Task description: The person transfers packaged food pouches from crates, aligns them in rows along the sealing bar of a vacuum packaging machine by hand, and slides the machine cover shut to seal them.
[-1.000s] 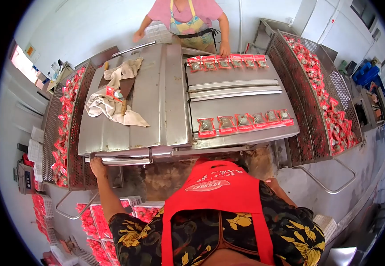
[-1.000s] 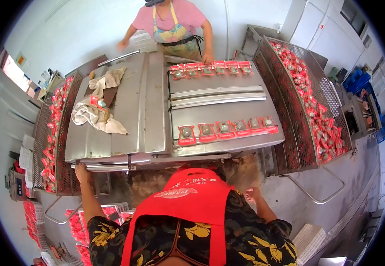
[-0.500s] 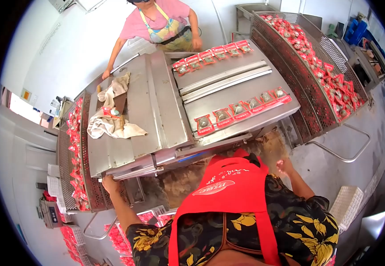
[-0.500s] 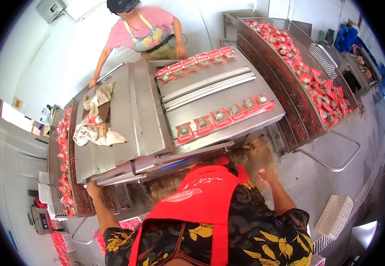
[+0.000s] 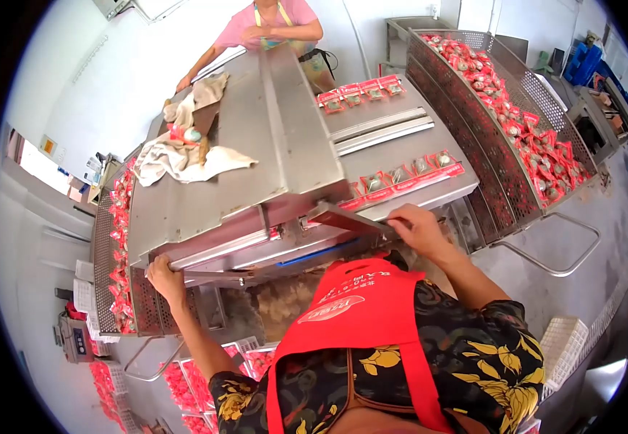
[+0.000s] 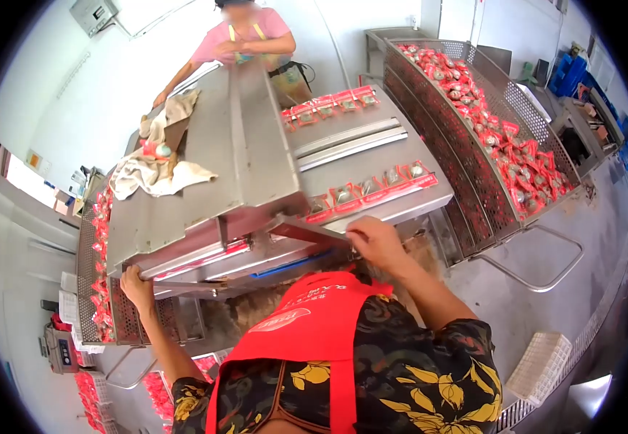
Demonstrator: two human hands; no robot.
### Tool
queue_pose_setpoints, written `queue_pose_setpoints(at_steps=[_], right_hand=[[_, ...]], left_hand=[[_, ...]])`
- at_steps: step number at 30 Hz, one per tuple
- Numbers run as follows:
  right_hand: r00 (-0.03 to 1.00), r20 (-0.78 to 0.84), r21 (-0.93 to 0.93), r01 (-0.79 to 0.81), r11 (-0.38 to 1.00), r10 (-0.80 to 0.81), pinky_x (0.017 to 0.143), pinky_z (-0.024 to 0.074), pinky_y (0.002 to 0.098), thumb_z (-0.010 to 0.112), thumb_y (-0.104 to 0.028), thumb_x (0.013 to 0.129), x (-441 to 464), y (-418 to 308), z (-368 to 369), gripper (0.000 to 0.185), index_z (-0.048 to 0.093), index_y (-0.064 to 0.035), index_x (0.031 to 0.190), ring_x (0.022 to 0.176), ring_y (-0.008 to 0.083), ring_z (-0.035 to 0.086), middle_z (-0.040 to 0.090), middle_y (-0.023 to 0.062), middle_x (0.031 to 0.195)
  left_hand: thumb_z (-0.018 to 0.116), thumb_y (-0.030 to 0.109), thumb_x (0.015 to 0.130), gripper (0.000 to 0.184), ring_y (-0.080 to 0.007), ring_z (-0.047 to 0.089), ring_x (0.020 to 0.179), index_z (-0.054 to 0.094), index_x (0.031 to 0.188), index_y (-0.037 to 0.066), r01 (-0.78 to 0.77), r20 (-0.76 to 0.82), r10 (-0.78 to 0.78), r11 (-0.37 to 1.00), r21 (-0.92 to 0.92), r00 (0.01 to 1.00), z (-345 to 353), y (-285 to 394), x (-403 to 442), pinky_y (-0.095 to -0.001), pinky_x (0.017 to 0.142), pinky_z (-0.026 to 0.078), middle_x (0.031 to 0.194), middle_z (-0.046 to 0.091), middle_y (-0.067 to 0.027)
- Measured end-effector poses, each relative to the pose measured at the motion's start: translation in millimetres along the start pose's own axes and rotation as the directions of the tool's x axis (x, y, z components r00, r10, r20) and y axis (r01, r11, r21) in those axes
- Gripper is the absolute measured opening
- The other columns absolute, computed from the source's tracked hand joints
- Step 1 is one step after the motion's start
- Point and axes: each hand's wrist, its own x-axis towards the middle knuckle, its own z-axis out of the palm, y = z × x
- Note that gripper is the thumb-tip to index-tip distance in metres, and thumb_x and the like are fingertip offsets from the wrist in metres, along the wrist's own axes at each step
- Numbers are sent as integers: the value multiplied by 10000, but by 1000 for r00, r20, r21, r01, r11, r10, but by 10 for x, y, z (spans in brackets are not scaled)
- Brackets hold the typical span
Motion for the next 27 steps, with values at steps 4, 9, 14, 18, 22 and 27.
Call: queue_pose_setpoints(at_steps=[4, 9, 14, 18, 22, 27], right_hand=[[881, -40, 51, 474, 879, -472, 763, 518, 365, 717, -102, 796, -209, -837, 41, 215, 660, -51, 997, 871, 298, 633, 652, 126, 973], [706, -28, 31, 708, 706, -707, 867, 510, 382, 747, -89, 754, 613, -671, -480, 442, 614, -41, 1173, 966, 301, 632, 647, 130, 1060], [791, 575, -381, 484, 788, -208, 778, 525, 423, 686, -163, 781, 654, -12, -530, 268, 607, -50, 1010, 954, 324, 655, 667, 151, 1036], [776, 629, -484, 354, 800, 38, 695, 523, 480, 677, -200, 748, 756, 1090, -791, 191, 644, -68, 881, 806, 359, 671, 683, 169, 810], [758, 640, -511, 300, 805, 123, 704, 526, 480, 677, -211, 748, 741, 1768, -718, 168, 659, -80, 852, 805, 360, 673, 683, 172, 797], [752, 616, -574, 227, 787, 232, 699, 524, 483, 679, -220, 750, 729, 2101, -507, 180, 651, -86, 867, 793, 368, 672, 682, 176, 782]], left_hand=[[604, 32, 685, 121, -322, 528, 702, 490, 666, 68, -22, -90, 20, 1000, -17, 996, -650, 563, -275, -434, 690, 394, 682, 519, -100], [787, 282, 726, 361, -336, 541, 619, 503, 606, 94, -132, 13, 136, 979, -156, 991, -318, 2124, 295, -457, 603, 408, 624, 529, -97], [728, 129, 572, 171, -338, 587, 641, 566, 624, 109, -157, 215, 209, 959, -237, 954, -64, 3229, 26, -457, 596, 450, 643, 579, -107], [693, 233, 617, 143, -295, 657, 677, 627, 647, 110, -186, 511, 355, 918, -351, 783, 619, 4112, -211, -429, 683, 503, 696, 659, -112], [688, 310, 673, 186, -278, 688, 707, 700, 672, 124, -321, 707, 498, 866, -383, 502, 1164, 4532, -306, -436, 698, 511, 707, 685, -116], [641, 282, 713, 214, -340, 682, 745, 724, 765, 93, -165, 775, 486, 872, -460, 404, 1547, 4630, -480, -458, 682, 528, 757, 688, -161]])
